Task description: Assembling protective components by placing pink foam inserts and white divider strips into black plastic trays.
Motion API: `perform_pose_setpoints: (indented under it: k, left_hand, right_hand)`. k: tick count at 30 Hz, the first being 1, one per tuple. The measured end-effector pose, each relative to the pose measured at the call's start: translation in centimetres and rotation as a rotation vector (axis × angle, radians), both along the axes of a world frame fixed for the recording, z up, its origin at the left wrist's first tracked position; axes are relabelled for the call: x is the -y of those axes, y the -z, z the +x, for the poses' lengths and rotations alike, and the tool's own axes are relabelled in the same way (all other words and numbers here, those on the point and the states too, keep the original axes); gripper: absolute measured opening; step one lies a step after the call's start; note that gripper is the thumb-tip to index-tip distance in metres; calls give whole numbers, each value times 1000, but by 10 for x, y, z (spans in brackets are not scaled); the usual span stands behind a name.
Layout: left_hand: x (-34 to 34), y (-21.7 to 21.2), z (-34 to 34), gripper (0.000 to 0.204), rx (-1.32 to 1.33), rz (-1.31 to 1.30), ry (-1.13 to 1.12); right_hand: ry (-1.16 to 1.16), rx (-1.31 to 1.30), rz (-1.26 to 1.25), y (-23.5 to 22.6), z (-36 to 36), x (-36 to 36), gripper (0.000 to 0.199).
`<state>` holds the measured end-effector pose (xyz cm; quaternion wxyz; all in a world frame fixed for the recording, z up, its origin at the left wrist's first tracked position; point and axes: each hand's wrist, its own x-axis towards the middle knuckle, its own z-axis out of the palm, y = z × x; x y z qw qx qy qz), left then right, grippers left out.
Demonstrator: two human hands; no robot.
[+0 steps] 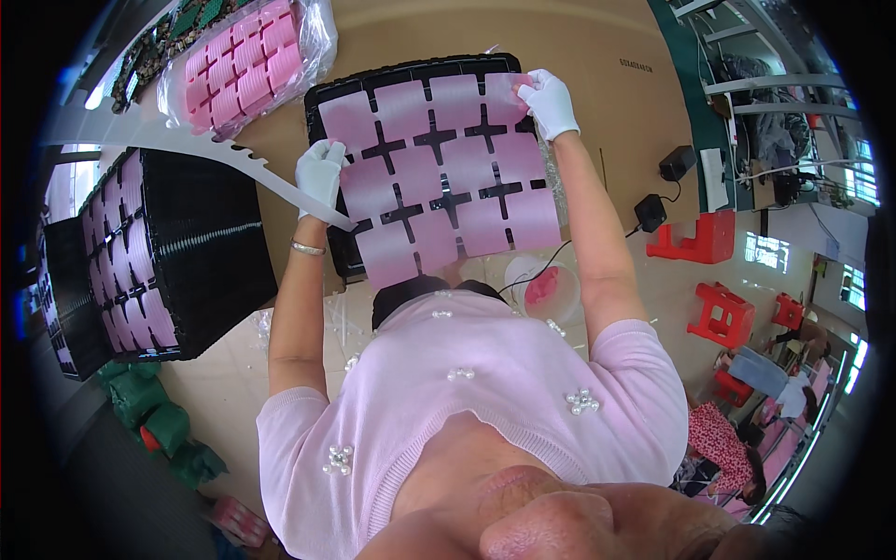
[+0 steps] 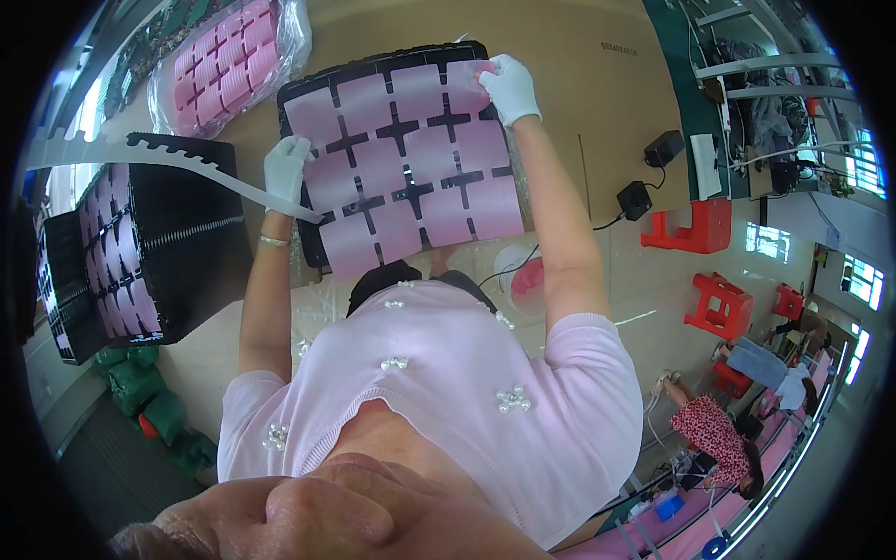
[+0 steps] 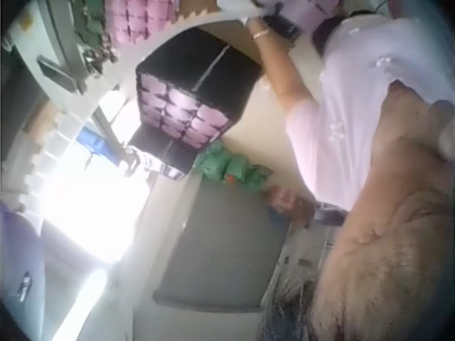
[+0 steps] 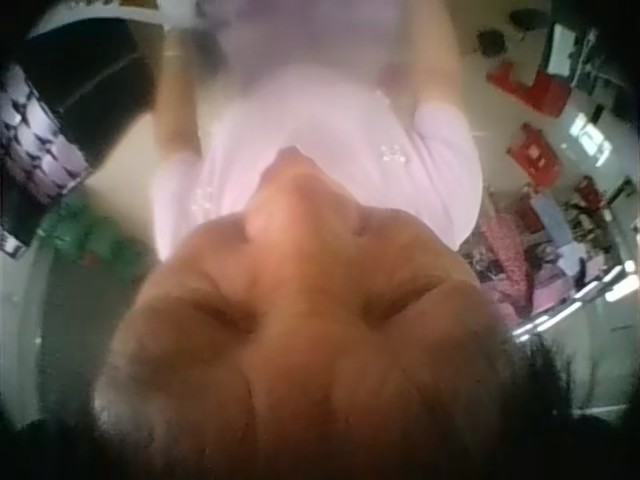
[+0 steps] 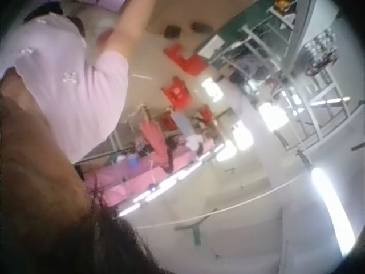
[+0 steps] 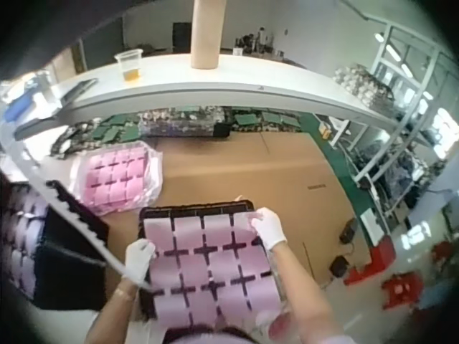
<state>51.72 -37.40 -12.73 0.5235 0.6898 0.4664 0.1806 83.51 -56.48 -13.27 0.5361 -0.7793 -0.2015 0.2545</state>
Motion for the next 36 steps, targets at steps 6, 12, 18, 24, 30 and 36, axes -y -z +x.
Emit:
perform_pose_setpoints:
  k: [6, 12, 18, 24, 30, 36]
  left_hand:
    - [-12, 25, 1, 19, 94, 99, -104]
    - [-28, 10, 20, 23, -317, 624, -72]
    - [-36, 12, 23, 27, -368, 634, -130]
    - [-41, 16, 23, 26, -380, 622, -128]
    - [-42, 16, 24, 22, -412, 609, -138]
    - [-40, 11, 28, 22, -502, 606, -136]
  right_hand:
    - [-51, 201, -131, 1, 0, -23, 21]
    - [17, 679, -284, 25, 19, -35, 25]
    - [63, 577, -292, 29, 18, -46, 25]
    - [68, 536, -297, 39, 21, -50, 21]
    - [41, 614, -320, 44, 23, -51, 23]
    - [35, 605, -338, 44, 25, -51, 23]
